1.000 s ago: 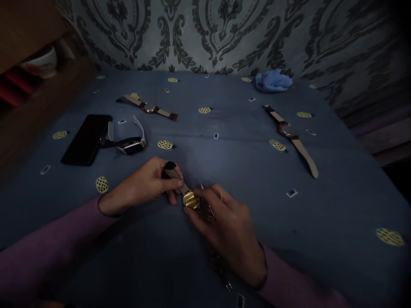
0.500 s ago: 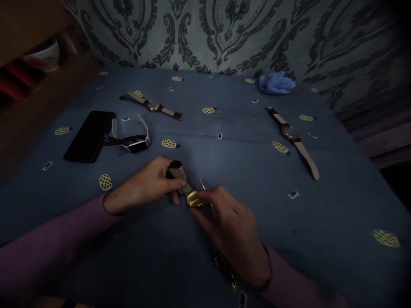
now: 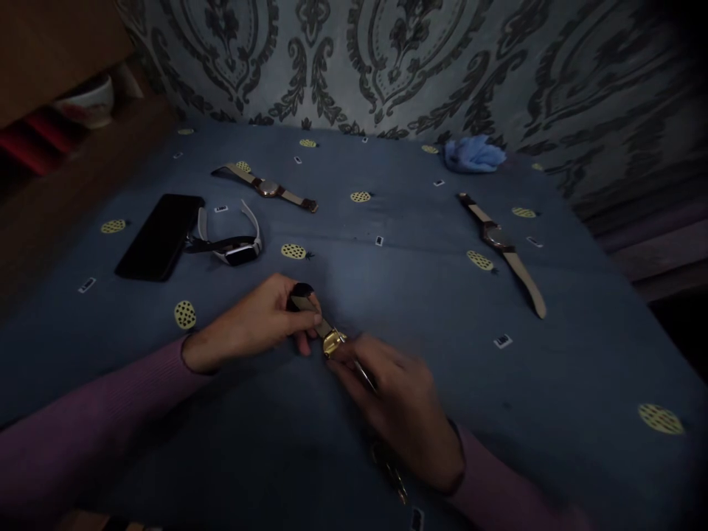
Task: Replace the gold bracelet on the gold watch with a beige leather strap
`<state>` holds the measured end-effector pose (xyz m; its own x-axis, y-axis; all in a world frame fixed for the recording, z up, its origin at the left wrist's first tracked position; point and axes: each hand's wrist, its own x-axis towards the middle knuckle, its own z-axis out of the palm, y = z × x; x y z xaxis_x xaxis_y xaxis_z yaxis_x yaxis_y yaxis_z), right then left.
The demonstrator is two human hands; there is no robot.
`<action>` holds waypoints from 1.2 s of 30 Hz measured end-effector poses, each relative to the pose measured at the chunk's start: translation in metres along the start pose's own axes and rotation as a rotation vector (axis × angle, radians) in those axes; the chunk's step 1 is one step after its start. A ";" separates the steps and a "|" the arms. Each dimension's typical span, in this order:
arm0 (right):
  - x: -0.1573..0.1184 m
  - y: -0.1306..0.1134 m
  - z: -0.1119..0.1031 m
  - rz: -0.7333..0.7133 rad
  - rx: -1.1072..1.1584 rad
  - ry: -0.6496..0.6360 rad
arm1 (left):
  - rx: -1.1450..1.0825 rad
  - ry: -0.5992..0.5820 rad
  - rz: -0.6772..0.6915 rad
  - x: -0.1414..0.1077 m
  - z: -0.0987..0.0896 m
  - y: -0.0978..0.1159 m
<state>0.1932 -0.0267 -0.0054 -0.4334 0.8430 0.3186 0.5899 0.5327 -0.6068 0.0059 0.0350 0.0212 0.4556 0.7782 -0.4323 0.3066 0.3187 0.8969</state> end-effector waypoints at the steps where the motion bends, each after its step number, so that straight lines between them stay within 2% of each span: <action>1: 0.000 0.000 0.000 -0.004 0.001 0.000 | 0.002 0.003 -0.006 0.000 0.000 0.000; 10: 0.000 0.001 -0.003 -0.014 -0.055 -0.066 | 0.012 -0.005 -0.017 -0.003 0.000 0.001; 16: 0.001 0.000 -0.007 -0.067 -0.126 -0.050 | 0.016 -0.003 -0.020 -0.003 0.000 0.001; 21: 0.001 0.000 -0.011 -0.062 -0.003 -0.023 | 0.027 0.000 -0.010 -0.003 0.000 -0.001; 25: 0.000 -0.007 -0.018 0.069 0.262 0.021 | 0.026 -0.008 -0.007 -0.003 -0.001 -0.003; 30: -0.003 -0.018 -0.021 0.403 0.647 -0.038 | 0.032 -0.008 -0.003 -0.004 -0.001 -0.002; 34: -0.005 -0.016 -0.011 0.521 0.709 0.113 | 0.029 0.001 -0.003 -0.004 0.000 -0.001; 36: -0.006 -0.014 -0.008 0.547 0.718 0.138 | 0.014 0.004 0.000 -0.003 0.000 -0.001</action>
<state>0.1925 -0.0385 0.0067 -0.1050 0.9903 -0.0906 0.1033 -0.0798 -0.9914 0.0043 0.0322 0.0218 0.4522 0.7804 -0.4319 0.3186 0.3109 0.8954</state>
